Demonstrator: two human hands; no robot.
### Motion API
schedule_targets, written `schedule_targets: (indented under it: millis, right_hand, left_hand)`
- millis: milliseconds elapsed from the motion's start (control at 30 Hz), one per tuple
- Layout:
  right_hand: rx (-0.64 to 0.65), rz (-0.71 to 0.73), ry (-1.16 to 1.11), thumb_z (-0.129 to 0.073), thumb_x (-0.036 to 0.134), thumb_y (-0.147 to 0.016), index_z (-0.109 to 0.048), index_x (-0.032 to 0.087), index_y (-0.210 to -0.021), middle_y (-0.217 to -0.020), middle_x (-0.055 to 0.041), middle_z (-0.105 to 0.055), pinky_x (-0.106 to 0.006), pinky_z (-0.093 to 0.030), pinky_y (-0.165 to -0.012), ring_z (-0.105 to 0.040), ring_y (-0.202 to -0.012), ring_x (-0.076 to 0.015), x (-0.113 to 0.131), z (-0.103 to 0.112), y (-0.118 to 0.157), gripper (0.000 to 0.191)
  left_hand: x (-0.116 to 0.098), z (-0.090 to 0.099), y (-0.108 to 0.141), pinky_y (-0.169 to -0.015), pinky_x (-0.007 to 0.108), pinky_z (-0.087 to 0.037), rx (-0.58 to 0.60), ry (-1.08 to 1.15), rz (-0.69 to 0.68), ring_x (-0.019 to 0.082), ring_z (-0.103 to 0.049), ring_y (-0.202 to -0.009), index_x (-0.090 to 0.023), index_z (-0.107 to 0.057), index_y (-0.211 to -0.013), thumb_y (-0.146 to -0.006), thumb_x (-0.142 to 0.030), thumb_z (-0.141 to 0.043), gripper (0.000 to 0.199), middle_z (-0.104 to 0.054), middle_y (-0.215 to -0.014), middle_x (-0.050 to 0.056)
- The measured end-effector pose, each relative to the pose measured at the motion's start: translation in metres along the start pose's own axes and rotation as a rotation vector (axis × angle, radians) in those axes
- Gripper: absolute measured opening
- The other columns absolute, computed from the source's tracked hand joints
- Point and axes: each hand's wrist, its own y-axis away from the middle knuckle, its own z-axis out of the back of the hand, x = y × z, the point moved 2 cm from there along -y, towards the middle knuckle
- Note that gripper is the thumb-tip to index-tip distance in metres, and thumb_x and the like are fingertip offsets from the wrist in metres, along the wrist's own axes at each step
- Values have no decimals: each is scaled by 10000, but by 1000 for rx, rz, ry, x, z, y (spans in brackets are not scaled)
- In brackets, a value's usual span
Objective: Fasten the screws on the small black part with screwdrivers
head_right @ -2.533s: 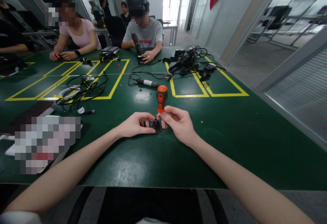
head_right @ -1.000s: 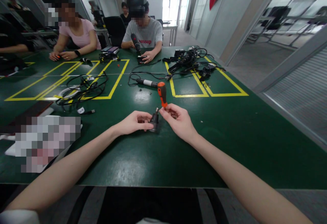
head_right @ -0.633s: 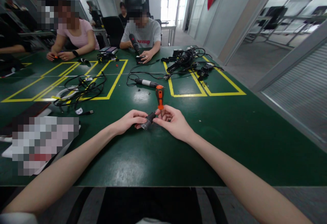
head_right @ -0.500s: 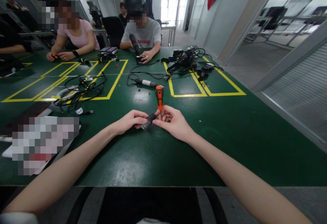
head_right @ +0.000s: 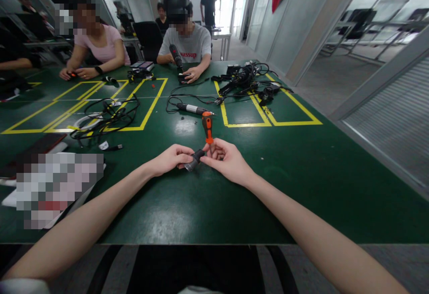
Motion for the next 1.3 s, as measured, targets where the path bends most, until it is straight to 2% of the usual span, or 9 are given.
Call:
schedule_targets:
  millis: [433,733,933,1100,1200,1300]
  right_hand:
    - [20,27,48,-765,320,-823,-651,200,-943,-709,25,-597,-273,-450,-550,-544,-607,-134,4,-2,2,204]
    - [18,76,151,-687,246,-772,-646,193,-935,-706,31,-594,-248,-429,-523,-497,-559,-110,3,-6,4,176]
    - [-19,107,179,-673,241,-761,-619,201,-891,-697,47,-558,-234,-393,-482,-469,-515,-95,3,-7,5,147]
    - [-42,197,297,-661,179,-746,-608,206,-831,-653,59,-544,-238,-368,-498,-462,-506,-95,2,-10,7,103]
    - [-55,226,322,-649,162,-748,-631,203,-867,-658,58,-574,-242,-375,-511,-464,-497,-93,1,-10,8,128]
    - [-42,204,290,-658,160,-738,-644,201,-895,-677,48,-613,-243,-392,-514,-487,-499,-97,-1,-9,8,163]
  left_hand:
    - [-1,0,1,-523,244,-233,7,-56,4,84,-367,-528,-131,-689,-812,-717,-474,-631,361,-495,-592,-42]
    - [0,-2,0,-518,237,-240,32,-153,-3,90,-355,-533,-138,-674,-844,-768,-453,-565,342,-464,-601,-49]
    - [-5,-12,6,-625,242,-381,-33,-272,-44,126,-473,-657,-184,-612,-891,-883,-339,-473,208,-554,-723,-27]
    - [-6,-22,9,-803,291,-456,-98,-491,-110,181,-614,-867,-207,-666,-1007,-978,-403,-495,262,-713,-971,21]
    - [-4,-23,8,-794,292,-473,-137,-572,-151,195,-640,-874,-215,-673,-996,-1011,-401,-449,292,-721,-932,27]
    - [-3,-24,8,-735,276,-458,-141,-573,-156,180,-617,-809,-205,-644,-929,-996,-371,-479,244,-690,-859,19]
